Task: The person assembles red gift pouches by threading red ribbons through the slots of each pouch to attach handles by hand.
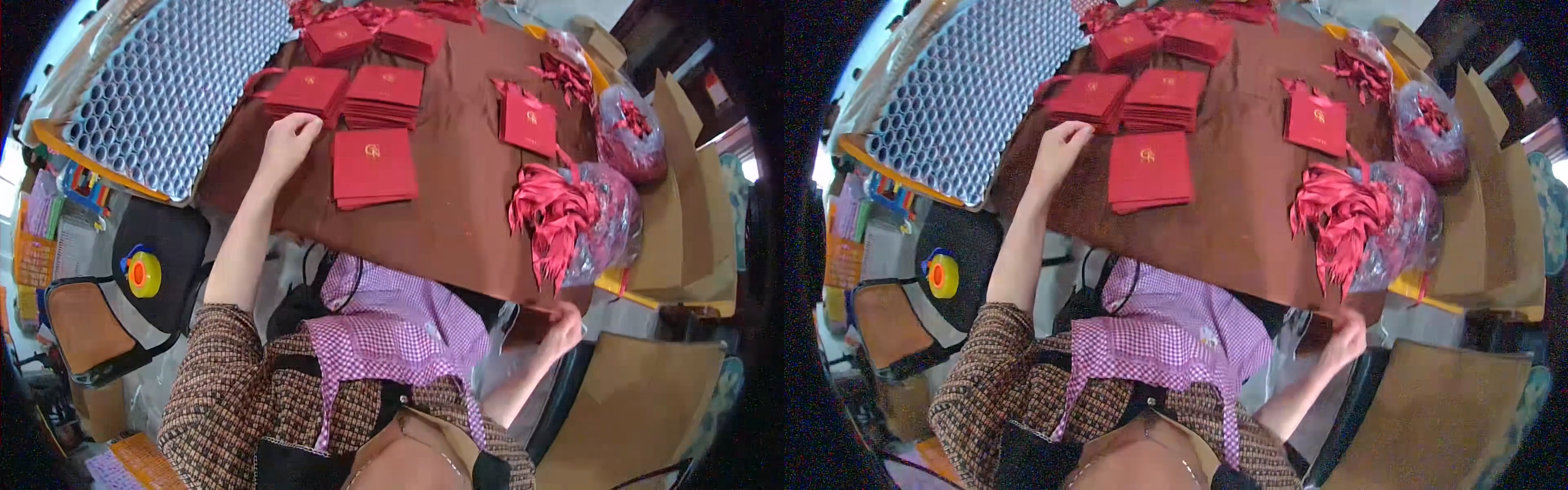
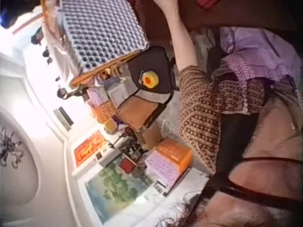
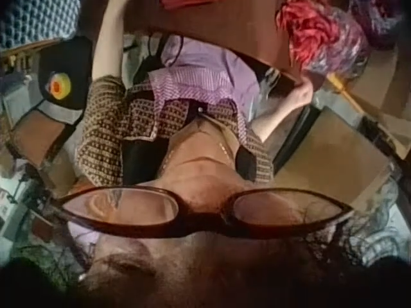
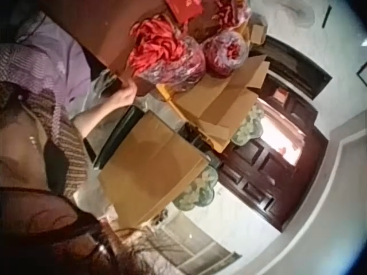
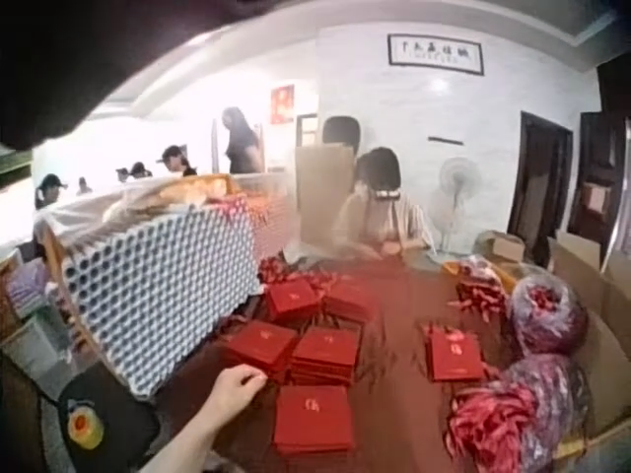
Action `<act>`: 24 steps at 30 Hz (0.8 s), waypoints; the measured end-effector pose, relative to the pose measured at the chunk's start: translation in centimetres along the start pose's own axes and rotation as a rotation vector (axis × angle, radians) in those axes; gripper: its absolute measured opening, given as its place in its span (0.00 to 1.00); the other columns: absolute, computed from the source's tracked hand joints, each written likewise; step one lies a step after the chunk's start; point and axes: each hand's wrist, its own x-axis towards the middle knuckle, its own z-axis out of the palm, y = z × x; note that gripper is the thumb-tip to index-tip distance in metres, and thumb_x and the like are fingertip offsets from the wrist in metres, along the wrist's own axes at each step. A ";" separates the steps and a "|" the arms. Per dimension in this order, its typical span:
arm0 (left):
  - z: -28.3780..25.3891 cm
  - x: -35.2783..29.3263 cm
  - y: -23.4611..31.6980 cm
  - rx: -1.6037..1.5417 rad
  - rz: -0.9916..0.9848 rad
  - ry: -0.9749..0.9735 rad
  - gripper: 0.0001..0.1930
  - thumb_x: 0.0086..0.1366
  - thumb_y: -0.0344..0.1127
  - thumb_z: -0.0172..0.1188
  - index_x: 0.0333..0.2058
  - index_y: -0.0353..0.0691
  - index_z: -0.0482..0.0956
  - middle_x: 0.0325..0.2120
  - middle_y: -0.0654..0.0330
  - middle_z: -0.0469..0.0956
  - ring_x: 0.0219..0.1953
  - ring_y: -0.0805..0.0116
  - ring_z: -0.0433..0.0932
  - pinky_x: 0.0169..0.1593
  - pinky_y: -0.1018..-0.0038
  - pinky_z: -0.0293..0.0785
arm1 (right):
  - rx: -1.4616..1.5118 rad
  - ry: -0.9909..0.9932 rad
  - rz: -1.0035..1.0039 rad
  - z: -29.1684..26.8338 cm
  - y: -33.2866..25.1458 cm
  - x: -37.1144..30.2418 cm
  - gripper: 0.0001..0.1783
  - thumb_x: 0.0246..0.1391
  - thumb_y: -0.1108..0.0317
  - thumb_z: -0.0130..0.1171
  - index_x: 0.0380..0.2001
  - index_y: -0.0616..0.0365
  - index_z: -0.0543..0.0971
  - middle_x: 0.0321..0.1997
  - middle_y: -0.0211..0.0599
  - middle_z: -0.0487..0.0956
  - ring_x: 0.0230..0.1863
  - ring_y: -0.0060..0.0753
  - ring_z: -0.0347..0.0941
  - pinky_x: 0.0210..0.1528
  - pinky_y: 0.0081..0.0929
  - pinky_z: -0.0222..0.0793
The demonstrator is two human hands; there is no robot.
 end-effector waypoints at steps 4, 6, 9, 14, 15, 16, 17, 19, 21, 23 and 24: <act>2.3 -0.8 -1.7 0.061 0.092 -0.089 0.14 0.60 0.39 0.58 0.38 0.34 0.80 0.38 0.51 0.80 0.43 0.58 0.79 0.47 0.69 0.72 | 0.002 -0.239 -0.227 3.9 -3.3 1.5 0.11 0.61 0.73 0.46 0.36 0.65 0.79 0.34 0.31 0.78 0.35 0.23 0.71 0.39 0.20 0.68; 4.6 0.4 -2.5 0.174 0.215 -0.184 0.17 0.59 0.41 0.60 0.42 0.35 0.78 0.41 0.50 0.78 0.46 0.53 0.77 0.49 0.65 0.72 | -0.064 -0.319 -0.314 5.9 -5.0 1.6 0.09 0.57 0.75 0.49 0.36 0.65 0.79 0.37 0.35 0.80 0.40 0.26 0.74 0.45 0.23 0.69; 6.4 2.0 -3.2 0.336 0.261 -0.283 0.22 0.57 0.46 0.62 0.45 0.36 0.76 0.43 0.49 0.77 0.48 0.52 0.75 0.49 0.62 0.71 | -0.202 -0.403 -0.357 8.7 -9.0 1.0 0.09 0.51 0.75 0.56 0.36 0.63 0.80 0.36 0.41 0.81 0.41 0.35 0.76 0.47 0.28 0.69; 7.9 3.1 -3.3 0.562 0.285 -0.429 0.27 0.53 0.53 0.64 0.46 0.39 0.77 0.43 0.52 0.78 0.47 0.53 0.76 0.45 0.57 0.71 | -0.240 -0.537 -0.378 9.8 -8.5 1.4 0.08 0.51 0.70 0.59 0.35 0.62 0.79 0.36 0.42 0.79 0.40 0.41 0.76 0.45 0.32 0.68; 8.0 3.1 -3.8 0.570 0.315 -0.420 0.27 0.54 0.53 0.64 0.46 0.40 0.77 0.42 0.53 0.78 0.46 0.53 0.76 0.44 0.57 0.71 | -0.249 -0.567 -0.347 9.7 -8.2 1.5 0.09 0.51 0.70 0.59 0.35 0.62 0.79 0.36 0.43 0.79 0.40 0.42 0.76 0.45 0.31 0.69; 7.9 2.9 -2.9 0.566 0.315 -0.423 0.25 0.54 0.50 0.64 0.46 0.39 0.77 0.40 0.53 0.78 0.45 0.52 0.76 0.46 0.58 0.69 | -0.285 -0.582 -0.319 9.3 -8.6 1.7 0.09 0.51 0.70 0.59 0.34 0.63 0.78 0.35 0.44 0.79 0.40 0.45 0.75 0.45 0.32 0.69; 7.9 2.7 -2.1 0.565 0.301 -0.439 0.24 0.56 0.48 0.63 0.46 0.39 0.77 0.43 0.54 0.77 0.48 0.53 0.74 0.47 0.58 0.68 | -0.299 -0.565 -0.304 9.0 -8.2 1.9 0.09 0.51 0.70 0.59 0.34 0.63 0.78 0.35 0.44 0.79 0.40 0.45 0.75 0.45 0.32 0.69; 8.0 2.8 -2.1 0.572 0.311 -0.469 0.23 0.57 0.45 0.63 0.48 0.38 0.75 0.45 0.55 0.75 0.50 0.54 0.73 0.48 0.57 0.66 | -0.296 -0.589 -0.312 8.9 -7.1 2.5 0.09 0.51 0.70 0.59 0.35 0.64 0.78 0.35 0.45 0.78 0.41 0.46 0.75 0.45 0.32 0.69; 8.2 2.9 -2.7 0.535 0.338 -0.470 0.24 0.57 0.45 0.62 0.48 0.38 0.74 0.46 0.55 0.75 0.51 0.54 0.72 0.48 0.57 0.65 | -0.333 -0.591 -0.317 9.0 -6.6 3.3 0.09 0.51 0.71 0.58 0.36 0.63 0.78 0.36 0.47 0.79 0.42 0.47 0.75 0.46 0.34 0.69; 8.5 3.0 -2.6 0.496 0.363 -0.461 0.24 0.57 0.44 0.62 0.49 0.38 0.74 0.47 0.56 0.74 0.51 0.55 0.72 0.48 0.56 0.64 | -0.398 -0.589 -0.322 9.1 -5.4 4.2 0.09 0.52 0.71 0.56 0.36 0.63 0.78 0.38 0.47 0.79 0.42 0.48 0.75 0.46 0.35 0.70; 8.6 3.1 -2.5 0.502 0.361 -0.472 0.24 0.57 0.44 0.62 0.50 0.38 0.73 0.47 0.56 0.74 0.51 0.54 0.72 0.48 0.56 0.64 | -0.412 -0.556 -0.303 9.4 -4.8 4.3 0.09 0.52 0.72 0.55 0.36 0.63 0.79 0.38 0.47 0.79 0.42 0.49 0.75 0.46 0.35 0.70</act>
